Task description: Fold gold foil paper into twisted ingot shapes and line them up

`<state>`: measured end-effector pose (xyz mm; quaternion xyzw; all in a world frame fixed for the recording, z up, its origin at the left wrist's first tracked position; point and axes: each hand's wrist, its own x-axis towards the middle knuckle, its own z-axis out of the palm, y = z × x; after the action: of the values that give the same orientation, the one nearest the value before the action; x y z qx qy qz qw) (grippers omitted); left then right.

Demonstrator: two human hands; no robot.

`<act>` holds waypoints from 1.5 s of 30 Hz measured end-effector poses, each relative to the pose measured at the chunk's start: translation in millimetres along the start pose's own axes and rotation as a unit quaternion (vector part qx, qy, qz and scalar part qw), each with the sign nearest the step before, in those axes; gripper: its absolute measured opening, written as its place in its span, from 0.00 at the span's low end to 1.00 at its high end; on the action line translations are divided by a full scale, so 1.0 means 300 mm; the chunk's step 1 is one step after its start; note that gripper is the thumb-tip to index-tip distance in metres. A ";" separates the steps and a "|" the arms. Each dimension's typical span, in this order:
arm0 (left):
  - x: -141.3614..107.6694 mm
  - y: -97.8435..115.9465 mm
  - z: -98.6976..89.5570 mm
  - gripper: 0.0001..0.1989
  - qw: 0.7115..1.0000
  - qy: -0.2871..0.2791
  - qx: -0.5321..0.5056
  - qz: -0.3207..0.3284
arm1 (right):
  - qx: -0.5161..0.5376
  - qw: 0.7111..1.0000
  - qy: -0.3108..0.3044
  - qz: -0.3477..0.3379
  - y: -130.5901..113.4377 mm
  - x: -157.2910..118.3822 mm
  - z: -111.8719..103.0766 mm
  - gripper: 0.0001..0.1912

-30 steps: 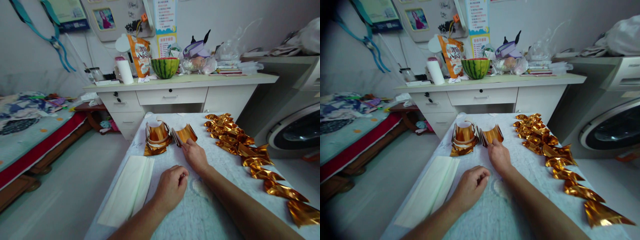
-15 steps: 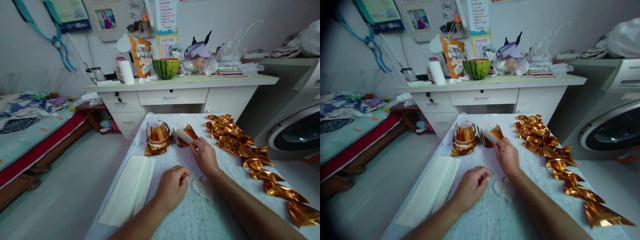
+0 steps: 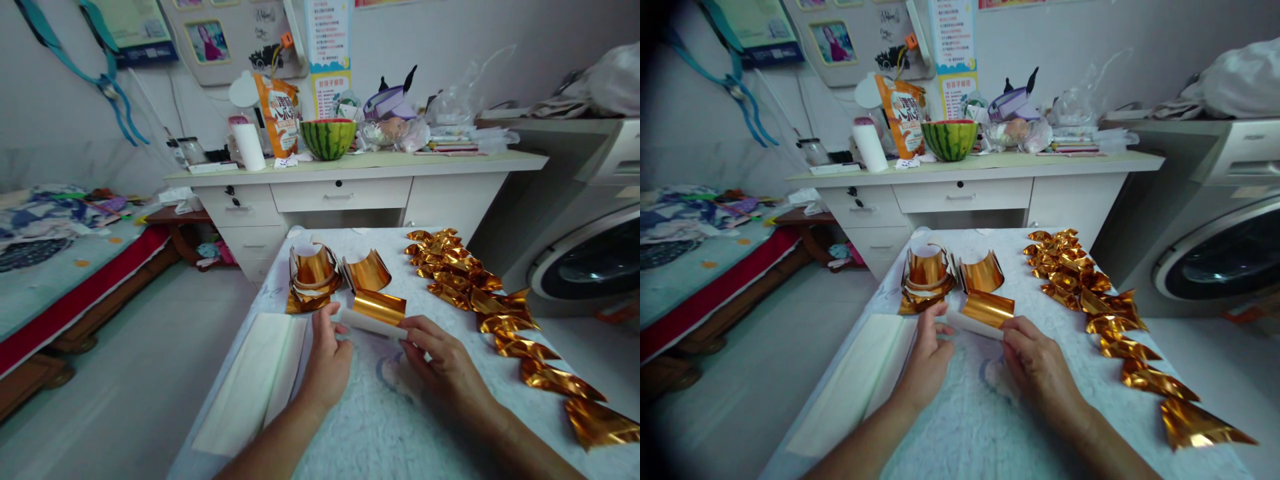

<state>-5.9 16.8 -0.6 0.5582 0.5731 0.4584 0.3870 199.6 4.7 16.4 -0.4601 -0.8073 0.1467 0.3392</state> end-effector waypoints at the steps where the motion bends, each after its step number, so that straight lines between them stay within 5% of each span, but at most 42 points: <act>1: 0.002 0.002 -0.001 0.29 1.000 0.001 0.012 0.009 | 0.009 1.000 -0.009 -0.001 -0.002 -0.005 0.001 0.11; 8: 0.010 0.004 -0.026 0.22 0.998 -0.039 0.029 0.037 | 0.059 0.997 -0.054 0.001 0.018 -0.018 0.012 0.18; 13: 0.010 0.034 -0.054 0.07 0.993 -0.105 -0.055 0.011 | -0.017 0.991 0.076 0.111 0.075 -0.008 0.031 0.10; 18: 0.006 0.051 -0.055 0.16 0.993 -0.095 -0.064 0.026 | -0.028 0.987 0.082 0.138 0.096 0.020 0.048 0.18; 23: -0.005 0.056 -0.051 0.15 0.993 -0.109 0.021 0.042 | 0.012 0.990 0.065 0.127 0.100 0.029 0.059 0.05; 26: -0.009 0.053 -0.046 0.14 0.991 -0.109 0.048 0.059 | 0.059 0.985 0.073 0.141 0.101 0.025 0.053 0.07; 29: -0.006 0.041 -0.039 0.04 0.993 -0.046 0.090 0.068 | 0.115 0.972 0.083 0.190 0.097 0.019 0.040 0.10; 33: 0.004 0.025 -0.038 0.19 0.989 0.017 0.127 0.074 | 0.187 0.946 0.098 0.247 0.086 0.014 0.022 0.15; 45: 0.037 0.003 -0.057 0.06 0.980 -0.060 0.180 0.057 | 0.297 0.925 0.117 0.206 0.066 0.018 -0.028 0.14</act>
<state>-22.8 26.2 5.7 0.6770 0.5895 0.3345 0.2868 216.2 19.0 13.8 -0.5081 -0.5691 0.3915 0.5145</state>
